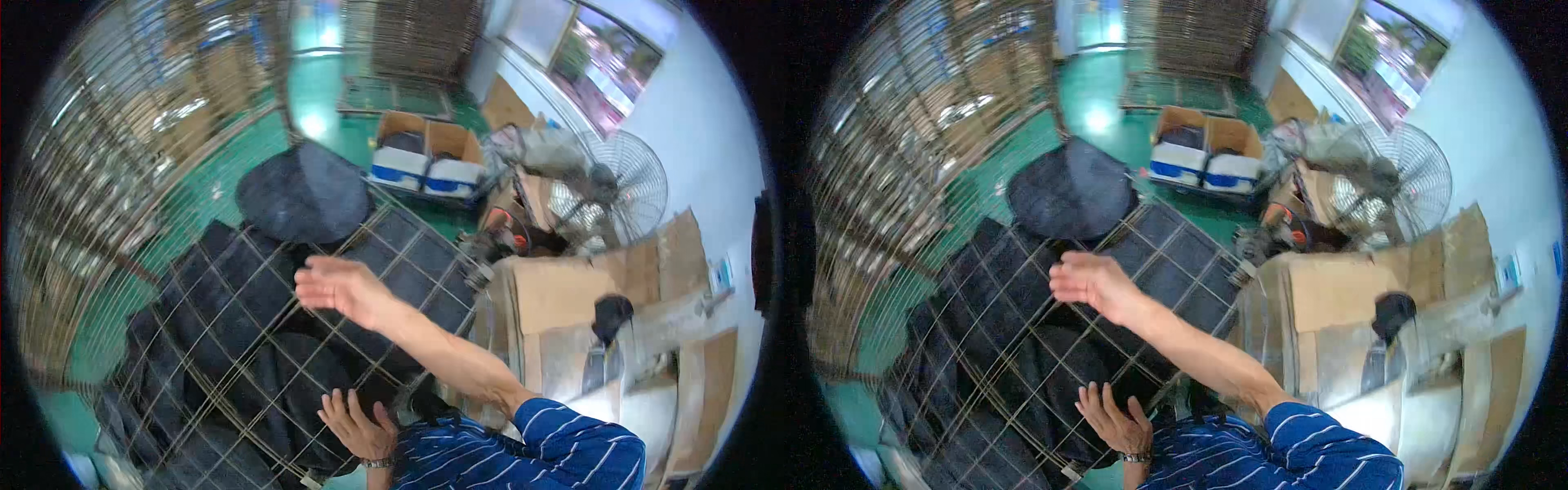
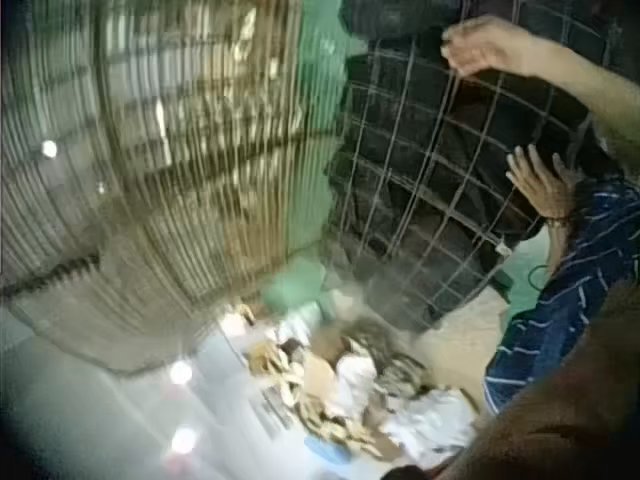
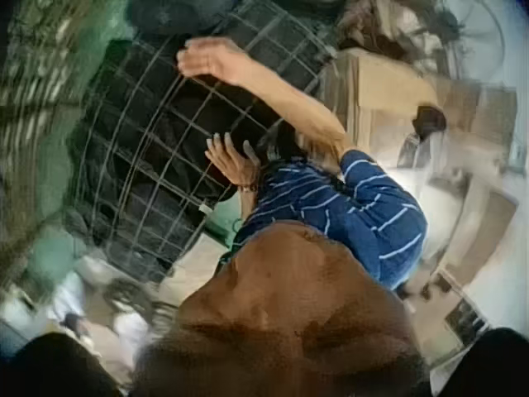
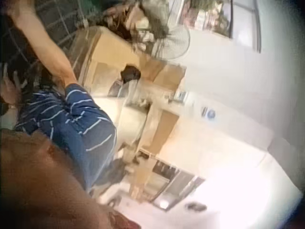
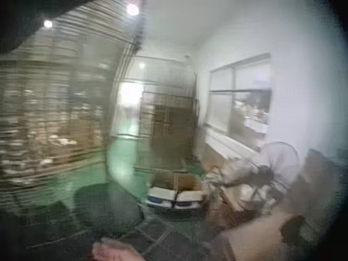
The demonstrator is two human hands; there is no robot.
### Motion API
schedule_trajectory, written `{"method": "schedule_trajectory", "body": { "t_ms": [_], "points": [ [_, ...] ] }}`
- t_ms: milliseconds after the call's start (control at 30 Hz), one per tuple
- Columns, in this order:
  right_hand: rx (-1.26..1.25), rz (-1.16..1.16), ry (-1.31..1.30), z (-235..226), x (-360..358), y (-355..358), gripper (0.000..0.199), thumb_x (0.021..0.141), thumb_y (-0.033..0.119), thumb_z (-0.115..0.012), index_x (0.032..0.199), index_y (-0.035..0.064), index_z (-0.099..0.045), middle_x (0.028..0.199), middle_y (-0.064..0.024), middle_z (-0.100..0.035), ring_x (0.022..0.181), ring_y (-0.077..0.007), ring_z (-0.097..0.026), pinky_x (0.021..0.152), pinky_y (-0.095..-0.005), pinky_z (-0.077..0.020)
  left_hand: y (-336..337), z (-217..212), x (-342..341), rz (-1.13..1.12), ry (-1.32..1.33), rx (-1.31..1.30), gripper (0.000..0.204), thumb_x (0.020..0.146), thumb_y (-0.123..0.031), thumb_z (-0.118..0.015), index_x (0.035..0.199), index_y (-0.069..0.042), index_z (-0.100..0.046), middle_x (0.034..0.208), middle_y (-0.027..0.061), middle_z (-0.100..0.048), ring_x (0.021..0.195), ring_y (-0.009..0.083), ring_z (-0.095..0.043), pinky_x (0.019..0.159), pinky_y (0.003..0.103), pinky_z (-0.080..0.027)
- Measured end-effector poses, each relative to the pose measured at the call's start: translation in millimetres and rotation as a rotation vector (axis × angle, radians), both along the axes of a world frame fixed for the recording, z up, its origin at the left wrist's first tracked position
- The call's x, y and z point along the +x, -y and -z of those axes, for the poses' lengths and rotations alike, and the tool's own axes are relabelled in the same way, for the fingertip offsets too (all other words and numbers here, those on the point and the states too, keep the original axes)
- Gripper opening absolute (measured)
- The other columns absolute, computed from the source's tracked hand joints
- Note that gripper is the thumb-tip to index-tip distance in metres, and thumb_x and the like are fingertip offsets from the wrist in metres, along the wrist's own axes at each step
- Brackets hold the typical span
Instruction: Applying adhesive to fabric seat covers using a spray gun and placing them on a wire drying rack.
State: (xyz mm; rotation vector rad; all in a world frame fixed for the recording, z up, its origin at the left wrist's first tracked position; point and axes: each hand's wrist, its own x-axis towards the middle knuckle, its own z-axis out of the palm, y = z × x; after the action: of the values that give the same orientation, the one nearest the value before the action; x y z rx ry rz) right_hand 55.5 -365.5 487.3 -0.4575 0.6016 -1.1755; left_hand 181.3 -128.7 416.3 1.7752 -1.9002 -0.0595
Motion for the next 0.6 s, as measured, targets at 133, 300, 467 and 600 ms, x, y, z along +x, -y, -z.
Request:
{"method": "schedule_trajectory", "body": {
  "t_ms": [133, 300, 467, 600],
  "points": [
    [-0.042, 0.149, -0.093, 11, -92, -135, 0.04, 0.1, 0.014, -0.068, 0.136, -0.0006, -0.059, 0.113, -0.0141, -0.071, 0.102, -0.0244, -0.072, 0.09, -0.0381, -0.0605, -1, -1, -7, 0.177, 0.039, -0.026, 0.049, 0.107, -0.036, -0.051, 0.137, 0.002, -0.054, 0.145, 0.0245, -0.052, 0.143, 0.0483, -0.042, 0.118, 0.068, -0.03],
    [0.358, 0.753, -0.359, 105, -192, -332, 0.036, 0.098, 0.011, -0.068, 0.13, -0.005, -0.06, 0.105, -0.014, -0.073, 0.091, -0.0208, -0.072, 0.083, -0.0364, -0.0616, -2, 2, -4, 0.332, 0.293, -0.131, 0.051, 0.11, -0.039, -0.046, 0.141, 0.0, -0.053, 0.145, 0.0207, -0.053, 0.142, 0.0405, -0.045, 0.119, 0.062, -0.035],
    [1.02, 1.142, -1.116, 248, -217, -568, 0.028, 0.087, 0.005, -0.065, 0.113, 0.0006, -0.073, 0.096, -0.0159, -0.077, 0.083, -0.0272, -0.073, 0.076, -0.0387, -0.0581, 1, -6, -27, 0.443, 0.167, -0.133, 0.067, 0.106, -0.058, -0.043, 0.144, -0.003, -0.053, 0.145, 0.0234, -0.052, 0.137, 0.0446, -0.048, 0.115, 0.065, -0.032],
    [1.516, 1.325, -1.741, 306, -200, -735, 0.035, 0.082, 0.009, -0.07, 0.116, 0.0035, -0.066, 0.1, -0.0218, -0.069, 0.093, -0.0446, -0.066, 0.082, -0.0533, -0.054, -18, 22, -23, 0.484, 0.195, -0.177, 0.065, 0.106, -0.054, -0.048, 0.145, -0.002, -0.052, 0.144, 0.0239, -0.053, 0.138, 0.0446, -0.047, 0.115, 0.065, -0.032]
  ]
}}
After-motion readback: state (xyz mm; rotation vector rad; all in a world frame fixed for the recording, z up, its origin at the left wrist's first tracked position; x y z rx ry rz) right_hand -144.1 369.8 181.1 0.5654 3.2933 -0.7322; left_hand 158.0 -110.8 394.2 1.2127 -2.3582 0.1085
